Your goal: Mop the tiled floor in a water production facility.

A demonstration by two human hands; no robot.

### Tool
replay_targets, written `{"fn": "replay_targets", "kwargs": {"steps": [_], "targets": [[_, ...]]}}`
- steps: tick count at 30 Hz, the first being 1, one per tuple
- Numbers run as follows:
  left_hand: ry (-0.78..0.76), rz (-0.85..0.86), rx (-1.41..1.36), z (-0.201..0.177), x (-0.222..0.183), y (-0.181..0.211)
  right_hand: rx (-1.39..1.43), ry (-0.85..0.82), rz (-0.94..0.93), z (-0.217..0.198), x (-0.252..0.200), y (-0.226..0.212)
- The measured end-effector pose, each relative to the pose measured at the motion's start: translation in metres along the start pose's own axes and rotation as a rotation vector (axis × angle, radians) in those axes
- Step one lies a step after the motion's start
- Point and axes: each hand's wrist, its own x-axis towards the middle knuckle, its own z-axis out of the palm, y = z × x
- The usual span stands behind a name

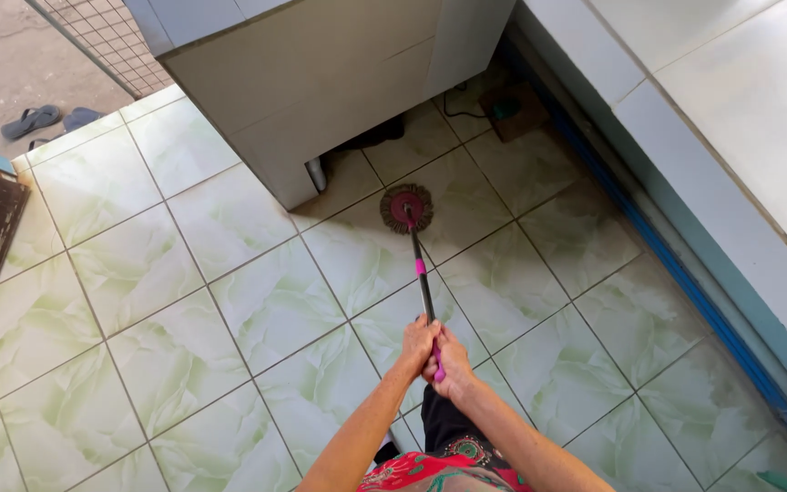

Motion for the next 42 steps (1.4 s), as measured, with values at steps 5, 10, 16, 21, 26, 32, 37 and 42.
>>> {"fn": "replay_targets", "kwargs": {"steps": [5, 10, 16, 21, 26, 32, 37, 42], "targets": [[-0.021, -0.239, -0.283, -0.014, 0.034, 0.083, 0.049, 0.014, -0.040, 0.016, 0.060, -0.040], [-0.043, -0.220, -0.238, -0.005, 0.124, 0.114, 0.099, 0.054, -0.054, 0.050, 0.107, -0.105], [-0.037, -0.202, -0.043, 0.027, 0.221, 0.165, 0.097, 0.016, -0.064, 0.072, 0.145, -0.201], [0.023, -0.156, 0.106, 0.060, 0.307, 0.178, 0.087, 0.008, -0.067, 0.075, 0.197, -0.260], [-0.019, -0.316, -0.019, 0.035, 0.271, 0.285, 0.140, 0.029, -0.078, 0.086, 0.215, -0.292], [-0.031, -0.013, 0.169, 0.079, 0.278, 0.134, 0.095, -0.033, -0.071, 0.049, 0.169, -0.247], [-0.040, -0.072, -0.139, 0.076, 0.194, 0.133, 0.010, 0.059, -0.041, 0.034, 0.115, -0.218], [-0.086, -0.358, -0.246, 0.049, 0.207, 0.181, -0.007, 0.081, -0.054, 0.058, 0.143, -0.231]]}}
